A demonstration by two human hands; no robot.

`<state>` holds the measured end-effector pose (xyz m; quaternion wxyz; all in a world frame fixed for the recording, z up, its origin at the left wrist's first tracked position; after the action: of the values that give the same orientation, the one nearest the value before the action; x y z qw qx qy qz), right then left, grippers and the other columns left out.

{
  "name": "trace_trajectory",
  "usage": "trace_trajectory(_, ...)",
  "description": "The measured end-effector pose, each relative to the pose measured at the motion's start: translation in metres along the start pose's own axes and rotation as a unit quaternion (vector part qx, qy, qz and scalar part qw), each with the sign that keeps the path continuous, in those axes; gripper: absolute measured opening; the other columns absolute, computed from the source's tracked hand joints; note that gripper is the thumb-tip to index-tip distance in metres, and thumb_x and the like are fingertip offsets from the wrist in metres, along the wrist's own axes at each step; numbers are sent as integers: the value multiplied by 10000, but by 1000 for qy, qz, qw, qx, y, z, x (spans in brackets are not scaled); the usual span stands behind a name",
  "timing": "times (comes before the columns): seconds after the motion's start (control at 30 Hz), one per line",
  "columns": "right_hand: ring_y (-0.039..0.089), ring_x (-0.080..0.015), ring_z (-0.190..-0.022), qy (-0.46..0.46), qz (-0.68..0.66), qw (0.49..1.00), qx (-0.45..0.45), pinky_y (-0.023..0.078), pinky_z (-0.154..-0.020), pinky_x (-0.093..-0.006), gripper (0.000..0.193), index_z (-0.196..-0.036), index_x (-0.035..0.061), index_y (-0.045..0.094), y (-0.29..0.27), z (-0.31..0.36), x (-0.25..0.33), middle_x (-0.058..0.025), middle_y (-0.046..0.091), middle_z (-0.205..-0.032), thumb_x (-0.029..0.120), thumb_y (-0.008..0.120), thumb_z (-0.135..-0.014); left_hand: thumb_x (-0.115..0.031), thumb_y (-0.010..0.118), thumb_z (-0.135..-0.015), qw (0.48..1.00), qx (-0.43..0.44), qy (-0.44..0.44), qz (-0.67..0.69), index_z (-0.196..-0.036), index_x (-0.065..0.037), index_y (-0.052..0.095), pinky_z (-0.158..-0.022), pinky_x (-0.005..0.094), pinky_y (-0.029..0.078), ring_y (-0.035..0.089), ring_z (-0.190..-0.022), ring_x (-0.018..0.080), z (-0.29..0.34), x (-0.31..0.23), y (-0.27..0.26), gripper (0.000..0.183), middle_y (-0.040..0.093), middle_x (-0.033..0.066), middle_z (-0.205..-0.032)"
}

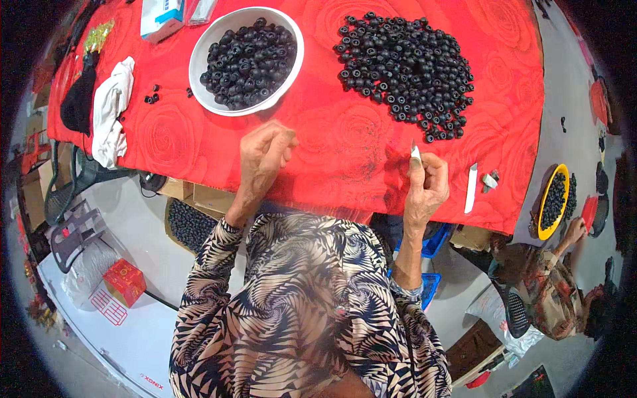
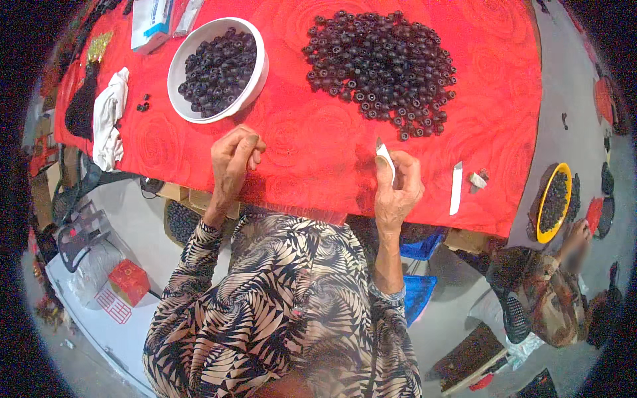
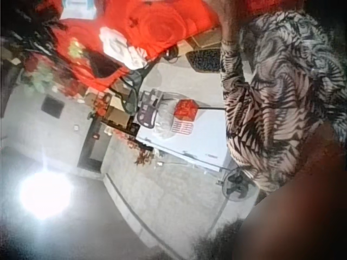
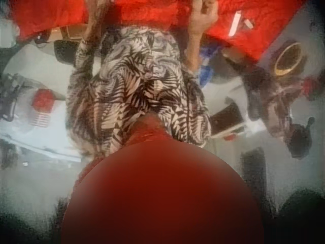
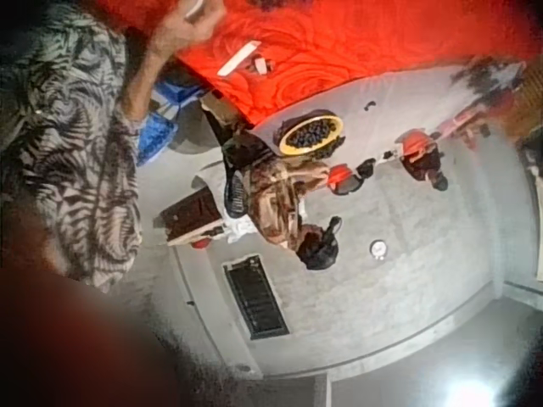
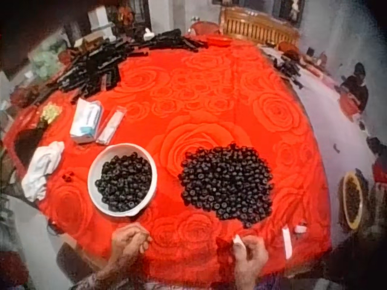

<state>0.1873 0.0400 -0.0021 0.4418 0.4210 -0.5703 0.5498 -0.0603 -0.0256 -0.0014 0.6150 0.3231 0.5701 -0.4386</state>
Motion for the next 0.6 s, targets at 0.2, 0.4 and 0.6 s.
trace_trajectory(0.2, 492, -53, -613, -4, -19, 1000, -1, 393, -528, -203, 180, -879, 11, 551, -2, -3, 1, -1, 570, -717, 123, 659, -790, -17, 559, -792, 993, 72, 46, -80, -782, 3, 591, -509, 221, 399, 511, -580, 99, -18, -17, 19, 39, 543, 46, -686)
trace_trajectory(0.4, 495, -65, -611, -11, -32, 999, 5, 406, -534, -218, 178, -860, -3, 549, -3, -4, 1, -13, 568, -707, 116, 658, -786, 46, 556, -737, 936, 168, 222, -215, -838, 19, 582, -608, 274, 457, 584, -699, 194, -42, -34, 58, 108, 563, 111, -778)
trace_trajectory(0.6, 528, -81, -625, -15, -39, 999, 11, 427, -543, -235, 204, -865, -5, 552, -7, -6, -1, -36, 591, -712, 135, 672, -778, 11, 556, -736, 871, 142, 309, -354, -856, 6, 577, -646, 343, 454, 565, -730, 290, -59, -52, 78, 122, 542, 142, -802)
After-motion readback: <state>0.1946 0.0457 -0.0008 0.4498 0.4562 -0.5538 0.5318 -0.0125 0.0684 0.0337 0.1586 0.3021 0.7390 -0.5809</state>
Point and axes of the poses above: each hand's wrist, its own z-axis away from the middle knuckle, its own y-axis out of the palm, x = y × z, the point moved 1 cm from there along -z, towards the middle knuckle
